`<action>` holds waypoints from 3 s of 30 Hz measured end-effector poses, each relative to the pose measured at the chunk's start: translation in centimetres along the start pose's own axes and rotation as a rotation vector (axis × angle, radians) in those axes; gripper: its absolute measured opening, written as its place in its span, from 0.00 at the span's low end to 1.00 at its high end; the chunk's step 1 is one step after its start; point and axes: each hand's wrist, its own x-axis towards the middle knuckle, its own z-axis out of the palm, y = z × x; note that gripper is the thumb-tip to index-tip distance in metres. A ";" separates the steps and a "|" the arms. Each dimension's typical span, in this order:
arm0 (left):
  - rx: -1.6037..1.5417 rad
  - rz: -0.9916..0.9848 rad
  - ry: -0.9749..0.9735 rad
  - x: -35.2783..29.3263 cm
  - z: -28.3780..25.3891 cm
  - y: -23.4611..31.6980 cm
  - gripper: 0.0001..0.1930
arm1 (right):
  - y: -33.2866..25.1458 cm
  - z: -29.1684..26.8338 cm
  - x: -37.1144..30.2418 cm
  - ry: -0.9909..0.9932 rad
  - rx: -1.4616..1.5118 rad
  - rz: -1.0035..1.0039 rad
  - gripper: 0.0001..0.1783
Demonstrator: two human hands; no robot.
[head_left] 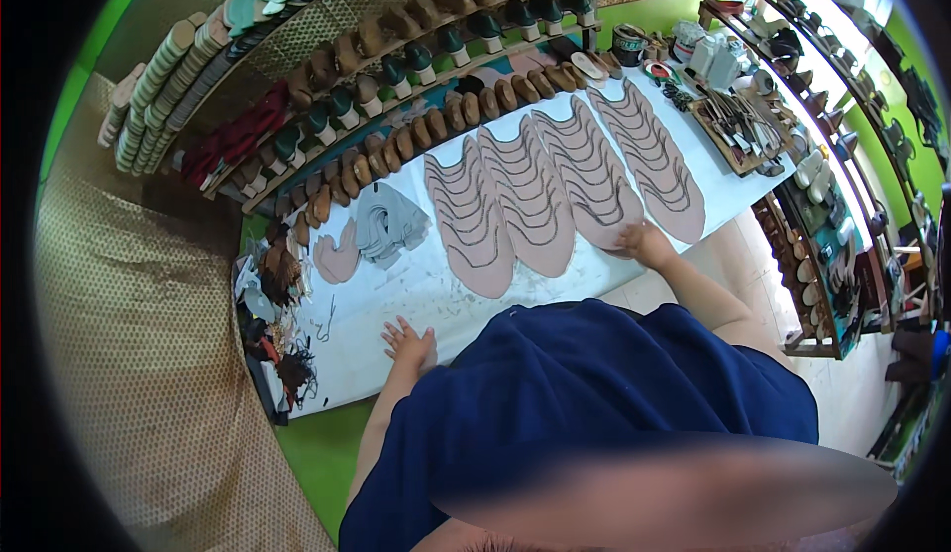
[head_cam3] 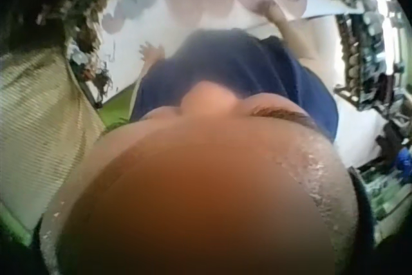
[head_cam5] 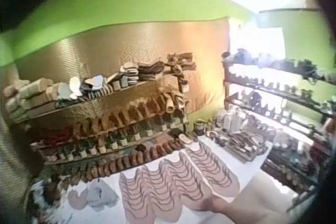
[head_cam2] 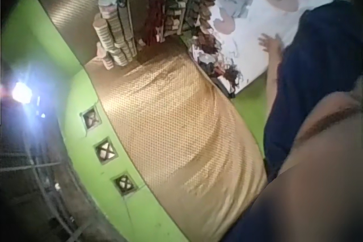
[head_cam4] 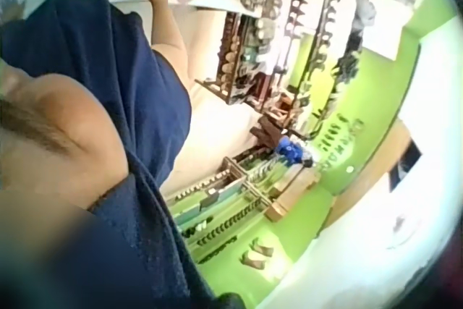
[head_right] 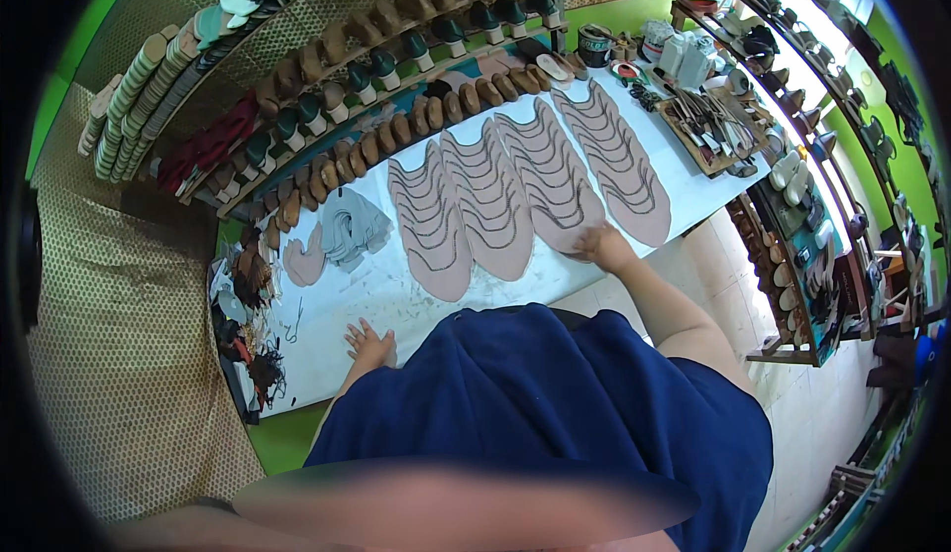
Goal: Manually stitching and preparing shoe upper components at a workbench.
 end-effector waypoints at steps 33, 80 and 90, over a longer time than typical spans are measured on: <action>0.070 0.457 0.243 -0.2 -1.0 -10.4 0.41 | -6.2 1.6 1.2 0.110 -0.167 0.446 0.13; 0.070 0.784 0.384 20.8 -12.0 -16.4 0.42 | -56.0 14.4 46.8 -0.272 0.239 -0.282 0.10; 0.066 0.775 0.262 20.0 -14.1 -14.9 0.40 | -49.4 4.7 58.5 0.475 0.363 0.208 0.15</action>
